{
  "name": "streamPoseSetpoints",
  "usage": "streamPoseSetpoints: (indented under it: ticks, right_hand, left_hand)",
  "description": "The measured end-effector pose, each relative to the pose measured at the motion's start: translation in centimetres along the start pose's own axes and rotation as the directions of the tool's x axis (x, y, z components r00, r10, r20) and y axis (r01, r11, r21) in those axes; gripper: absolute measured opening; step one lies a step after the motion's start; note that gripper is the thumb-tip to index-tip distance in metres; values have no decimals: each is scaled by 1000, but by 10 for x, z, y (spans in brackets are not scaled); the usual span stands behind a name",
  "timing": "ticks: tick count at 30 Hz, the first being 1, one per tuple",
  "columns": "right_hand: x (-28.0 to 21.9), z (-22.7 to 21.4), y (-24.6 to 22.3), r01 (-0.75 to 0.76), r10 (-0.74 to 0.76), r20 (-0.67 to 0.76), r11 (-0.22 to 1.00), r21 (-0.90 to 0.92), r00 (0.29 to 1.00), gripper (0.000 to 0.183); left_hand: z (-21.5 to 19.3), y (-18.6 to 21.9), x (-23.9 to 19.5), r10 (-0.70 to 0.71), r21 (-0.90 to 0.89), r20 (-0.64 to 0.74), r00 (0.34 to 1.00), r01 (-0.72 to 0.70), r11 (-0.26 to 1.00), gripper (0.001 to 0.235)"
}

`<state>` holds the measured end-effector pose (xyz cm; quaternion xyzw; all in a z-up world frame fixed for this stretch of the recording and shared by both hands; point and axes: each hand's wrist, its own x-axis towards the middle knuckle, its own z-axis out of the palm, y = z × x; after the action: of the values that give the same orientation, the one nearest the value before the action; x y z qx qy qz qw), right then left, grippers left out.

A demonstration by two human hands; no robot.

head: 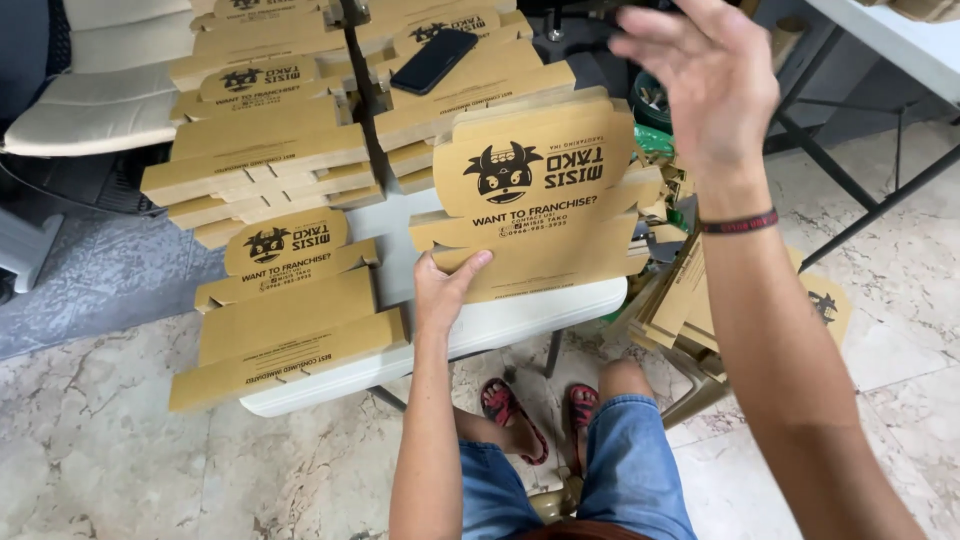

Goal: Folding flat cardboard templates into boxes and stacking them on a table in a packaging facility.

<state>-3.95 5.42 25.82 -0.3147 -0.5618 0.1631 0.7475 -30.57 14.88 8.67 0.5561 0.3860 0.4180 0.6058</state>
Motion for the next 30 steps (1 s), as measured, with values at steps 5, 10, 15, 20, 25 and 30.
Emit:
streamPoseSetpoints:
  ticks: [5,10,15,20,25,30]
  right_hand:
    - [38,52,-8,263,48,540,835,-483,841,51]
    - [34,75,35,476,499,475,135,-869,725,93]
    - [57,93,0,226,786,290,195,-954,547,68]
    - [65,136,-43,271,967,-51,-121,-955,250,97]
    - [46,155,-59,618,974,44,-104,-779,220,71]
    - [22,146,-78,662,978,167,40,-748,129,59]
  left_hand:
    - [-1,0,-2,16,41,-6,1000,-16,999,28]
    - [-1,-12,2,67,-117,33,997,-63,991,38]
    - [-2,2,-1,-16,-51,46,999,18,999,36]
    - [-3,-12,9,68,-112,86,994,-58,992,35]
    - [-7,-3,3,151,-70,177,973,-141,988,36]
    - [-19,12,-33,231,83,110,967,-241,967,41]
